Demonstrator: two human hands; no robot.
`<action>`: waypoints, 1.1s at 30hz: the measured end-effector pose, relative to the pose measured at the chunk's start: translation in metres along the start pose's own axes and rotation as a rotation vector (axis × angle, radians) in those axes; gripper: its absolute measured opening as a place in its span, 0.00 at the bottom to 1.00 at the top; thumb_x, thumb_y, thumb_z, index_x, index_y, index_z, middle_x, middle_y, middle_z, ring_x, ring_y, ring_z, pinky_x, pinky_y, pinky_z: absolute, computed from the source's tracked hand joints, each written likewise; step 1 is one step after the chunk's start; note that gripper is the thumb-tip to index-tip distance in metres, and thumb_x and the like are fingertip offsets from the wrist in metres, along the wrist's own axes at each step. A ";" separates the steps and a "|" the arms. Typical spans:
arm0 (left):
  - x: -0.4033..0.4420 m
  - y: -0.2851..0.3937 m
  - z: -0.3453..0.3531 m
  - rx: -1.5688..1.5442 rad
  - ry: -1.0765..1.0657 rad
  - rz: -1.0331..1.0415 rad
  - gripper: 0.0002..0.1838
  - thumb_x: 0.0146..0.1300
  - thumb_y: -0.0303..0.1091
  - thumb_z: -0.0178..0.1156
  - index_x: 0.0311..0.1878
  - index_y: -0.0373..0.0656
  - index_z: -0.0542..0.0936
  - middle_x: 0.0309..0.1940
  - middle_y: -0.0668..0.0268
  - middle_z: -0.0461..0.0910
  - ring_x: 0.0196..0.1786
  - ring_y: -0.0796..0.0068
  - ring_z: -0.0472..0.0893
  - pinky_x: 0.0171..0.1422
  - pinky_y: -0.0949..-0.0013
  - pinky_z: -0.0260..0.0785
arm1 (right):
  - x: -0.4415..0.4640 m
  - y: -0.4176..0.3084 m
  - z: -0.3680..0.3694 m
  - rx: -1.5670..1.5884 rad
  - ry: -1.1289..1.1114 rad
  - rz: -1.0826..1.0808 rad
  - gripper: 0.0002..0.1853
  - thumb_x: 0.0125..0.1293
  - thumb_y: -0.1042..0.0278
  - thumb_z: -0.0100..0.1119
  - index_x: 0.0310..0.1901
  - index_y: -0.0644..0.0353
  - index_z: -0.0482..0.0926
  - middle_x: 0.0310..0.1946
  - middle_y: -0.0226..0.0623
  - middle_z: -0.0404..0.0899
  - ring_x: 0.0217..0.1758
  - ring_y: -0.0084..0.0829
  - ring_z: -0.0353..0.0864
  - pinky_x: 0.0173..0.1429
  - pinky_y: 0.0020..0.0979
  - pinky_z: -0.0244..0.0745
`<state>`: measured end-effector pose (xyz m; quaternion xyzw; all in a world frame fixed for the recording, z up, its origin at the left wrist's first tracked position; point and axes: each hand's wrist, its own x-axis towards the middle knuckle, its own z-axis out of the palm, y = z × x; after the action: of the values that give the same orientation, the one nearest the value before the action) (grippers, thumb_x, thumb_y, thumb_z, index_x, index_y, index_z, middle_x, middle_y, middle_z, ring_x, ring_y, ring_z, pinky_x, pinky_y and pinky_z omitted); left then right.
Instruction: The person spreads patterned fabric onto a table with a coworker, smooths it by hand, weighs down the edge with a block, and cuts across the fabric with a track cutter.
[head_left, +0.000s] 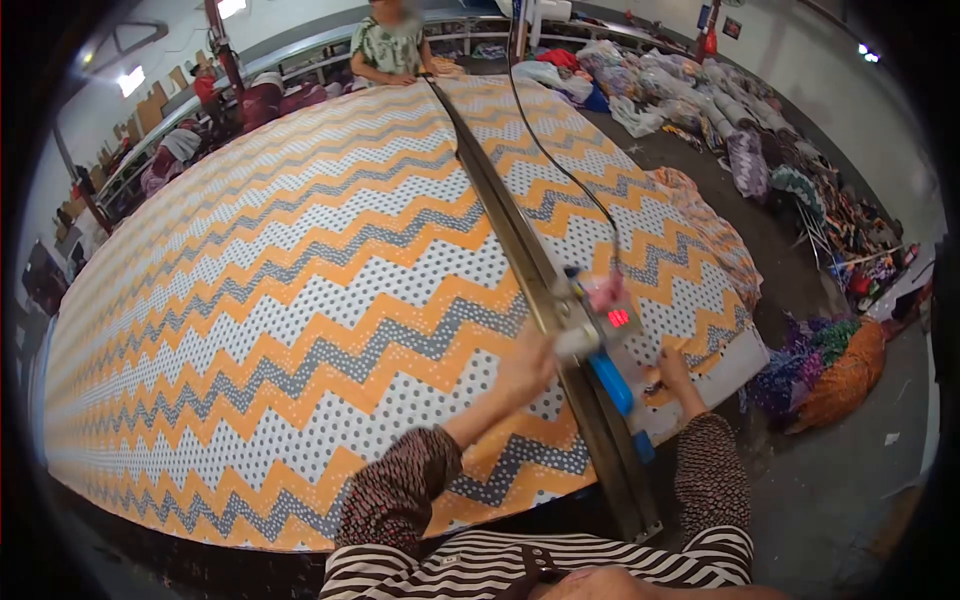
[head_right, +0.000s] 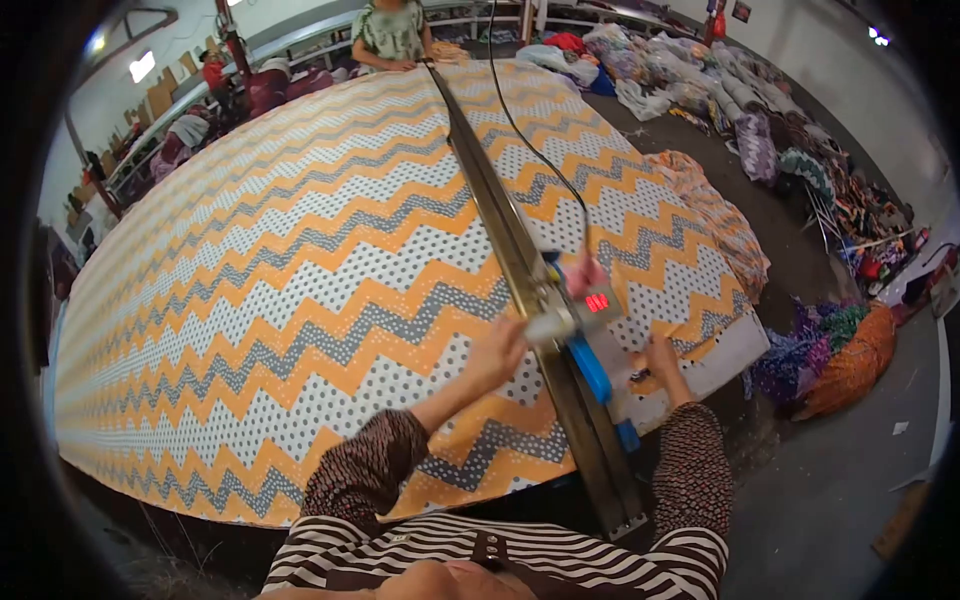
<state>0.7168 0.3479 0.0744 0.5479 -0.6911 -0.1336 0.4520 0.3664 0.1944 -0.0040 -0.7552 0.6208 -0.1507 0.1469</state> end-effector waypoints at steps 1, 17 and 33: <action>-0.016 0.010 0.006 -0.046 -0.067 -0.071 0.19 0.59 0.36 0.57 0.54 0.43 0.71 0.42 0.55 0.72 0.47 0.51 0.75 0.49 0.57 0.69 | 0.011 0.005 -0.006 0.006 0.007 -0.013 0.07 0.58 0.70 0.51 0.31 0.65 0.71 0.29 0.51 0.75 0.30 0.51 0.76 0.34 0.43 0.70; -0.152 0.133 0.065 -0.750 -1.105 0.343 0.27 0.61 0.42 0.59 0.60 0.40 0.67 0.45 0.51 0.75 0.42 0.51 0.78 0.44 0.61 0.72 | -0.018 -0.166 -0.114 0.695 -0.282 -0.036 0.06 0.64 0.68 0.51 0.31 0.58 0.68 0.21 0.26 0.69 0.16 0.16 0.69 0.16 0.22 0.64; -0.003 0.076 0.038 -1.315 -0.219 -0.638 0.17 0.65 0.39 0.44 0.49 0.37 0.74 0.42 0.57 0.79 0.44 0.62 0.80 0.44 0.59 0.76 | -0.102 -0.206 -0.107 0.616 -0.918 -0.466 0.07 0.67 0.66 0.51 0.35 0.60 0.73 0.23 0.25 0.70 0.21 0.16 0.69 0.25 0.20 0.64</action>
<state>0.6389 0.3665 0.1030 0.3217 -0.3163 -0.6990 0.5548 0.4877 0.3289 0.1726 -0.7820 0.2395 -0.0103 0.5753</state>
